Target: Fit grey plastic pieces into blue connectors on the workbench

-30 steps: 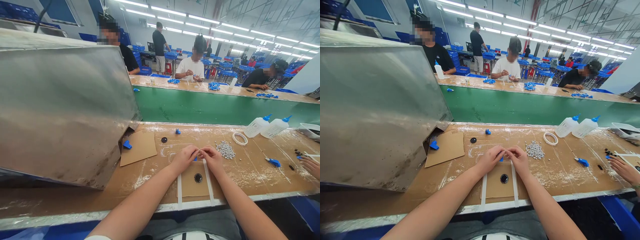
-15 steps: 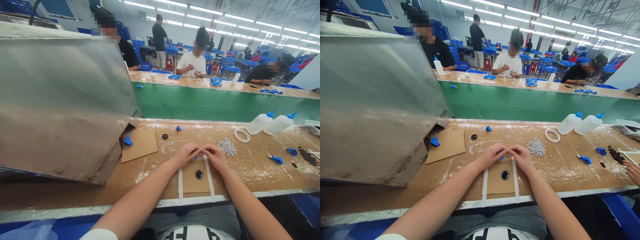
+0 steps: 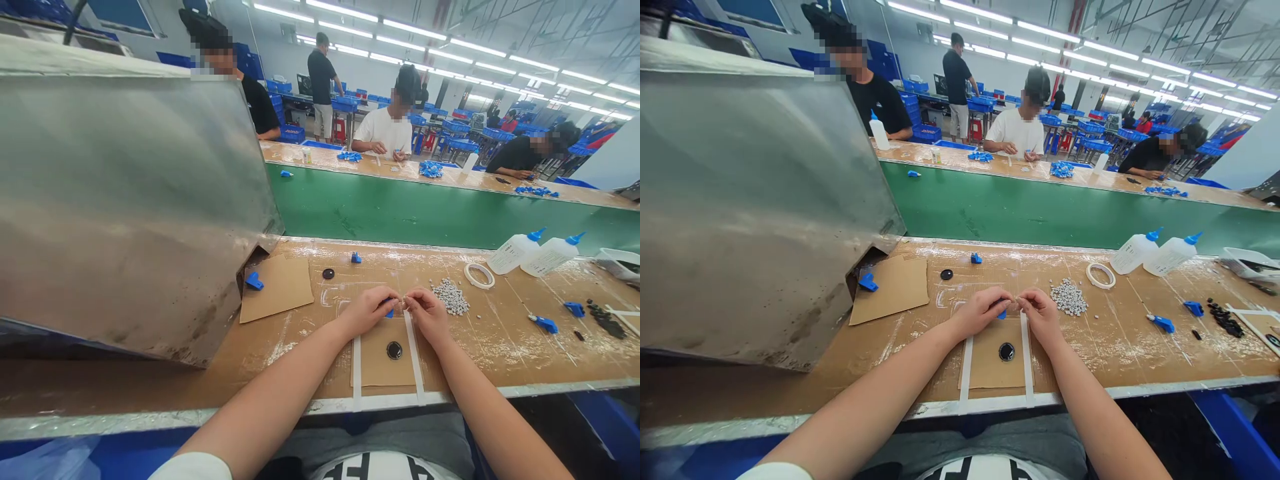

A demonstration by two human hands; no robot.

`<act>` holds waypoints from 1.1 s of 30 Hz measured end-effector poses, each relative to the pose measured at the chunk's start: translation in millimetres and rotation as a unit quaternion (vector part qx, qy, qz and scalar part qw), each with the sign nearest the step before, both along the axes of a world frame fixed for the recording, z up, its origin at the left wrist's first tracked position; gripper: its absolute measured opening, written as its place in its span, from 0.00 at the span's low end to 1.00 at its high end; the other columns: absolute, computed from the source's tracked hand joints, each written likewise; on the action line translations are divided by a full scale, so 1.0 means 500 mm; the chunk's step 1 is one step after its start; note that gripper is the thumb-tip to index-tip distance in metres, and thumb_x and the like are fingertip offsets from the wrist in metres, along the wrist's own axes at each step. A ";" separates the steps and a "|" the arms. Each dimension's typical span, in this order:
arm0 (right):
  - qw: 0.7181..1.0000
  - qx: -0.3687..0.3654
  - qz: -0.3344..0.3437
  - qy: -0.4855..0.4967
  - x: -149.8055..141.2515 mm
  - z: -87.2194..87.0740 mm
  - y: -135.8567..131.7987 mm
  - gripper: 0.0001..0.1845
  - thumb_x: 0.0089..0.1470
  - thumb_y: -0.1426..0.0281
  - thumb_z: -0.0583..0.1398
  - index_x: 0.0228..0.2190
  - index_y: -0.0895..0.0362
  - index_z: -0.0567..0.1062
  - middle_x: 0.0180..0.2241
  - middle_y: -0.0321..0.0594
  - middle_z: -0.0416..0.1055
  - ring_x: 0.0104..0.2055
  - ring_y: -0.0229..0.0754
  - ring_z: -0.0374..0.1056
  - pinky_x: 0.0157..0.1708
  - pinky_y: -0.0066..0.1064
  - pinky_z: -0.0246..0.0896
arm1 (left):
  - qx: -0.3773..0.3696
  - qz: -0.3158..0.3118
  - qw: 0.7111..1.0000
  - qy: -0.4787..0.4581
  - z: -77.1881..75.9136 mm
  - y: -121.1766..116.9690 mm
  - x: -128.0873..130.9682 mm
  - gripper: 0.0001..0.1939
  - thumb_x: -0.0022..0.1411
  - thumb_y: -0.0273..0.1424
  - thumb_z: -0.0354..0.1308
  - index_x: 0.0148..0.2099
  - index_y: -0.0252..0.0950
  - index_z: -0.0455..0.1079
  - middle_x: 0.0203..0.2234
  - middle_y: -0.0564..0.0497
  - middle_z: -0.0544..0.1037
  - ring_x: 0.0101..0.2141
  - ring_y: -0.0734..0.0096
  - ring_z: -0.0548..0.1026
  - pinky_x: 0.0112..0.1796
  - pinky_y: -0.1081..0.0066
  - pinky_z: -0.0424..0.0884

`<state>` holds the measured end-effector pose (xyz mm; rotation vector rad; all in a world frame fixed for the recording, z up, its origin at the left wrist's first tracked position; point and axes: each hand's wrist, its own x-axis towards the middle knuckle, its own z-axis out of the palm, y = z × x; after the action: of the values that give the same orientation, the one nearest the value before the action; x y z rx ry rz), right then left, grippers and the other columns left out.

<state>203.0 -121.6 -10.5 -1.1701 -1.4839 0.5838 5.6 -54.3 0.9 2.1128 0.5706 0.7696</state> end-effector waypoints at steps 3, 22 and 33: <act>1.000 0.019 -0.015 -0.019 -0.004 0.003 -0.003 0.12 0.66 0.61 0.62 0.32 0.54 0.77 0.30 0.37 0.72 0.30 0.40 0.69 0.30 0.31 0.66 | -0.003 -0.001 1.000 -0.007 0.000 -0.005 0.003 0.14 0.74 0.38 0.50 0.48 0.38 0.74 0.40 0.48 0.80 0.42 0.65 0.76 0.46 0.67 0.70; 0.990 0.073 -0.050 -0.113 -0.031 0.001 -0.013 0.10 0.68 0.66 0.61 0.44 0.51 0.83 0.38 0.43 0.75 0.38 0.44 0.73 0.34 0.34 0.72 | 0.013 0.093 0.995 -0.033 0.001 -0.015 0.006 0.11 0.70 0.34 0.53 0.38 0.37 0.76 0.33 0.50 0.80 0.35 0.67 0.75 0.40 0.68 0.70; 0.993 -0.050 0.105 0.004 0.028 -0.004 0.005 0.11 0.62 0.60 0.67 0.33 0.53 0.81 0.32 0.39 0.76 0.31 0.41 0.73 0.32 0.33 0.72 | 0.031 -0.047 0.998 -0.007 0.006 0.005 -0.011 0.09 0.69 0.31 0.54 0.39 0.37 0.76 0.33 0.51 0.79 0.35 0.70 0.75 0.40 0.71 0.68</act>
<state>217.0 -119.0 -12.6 -1.0928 -1.5969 0.8133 0.2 -51.9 3.9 2.1739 0.4416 0.7570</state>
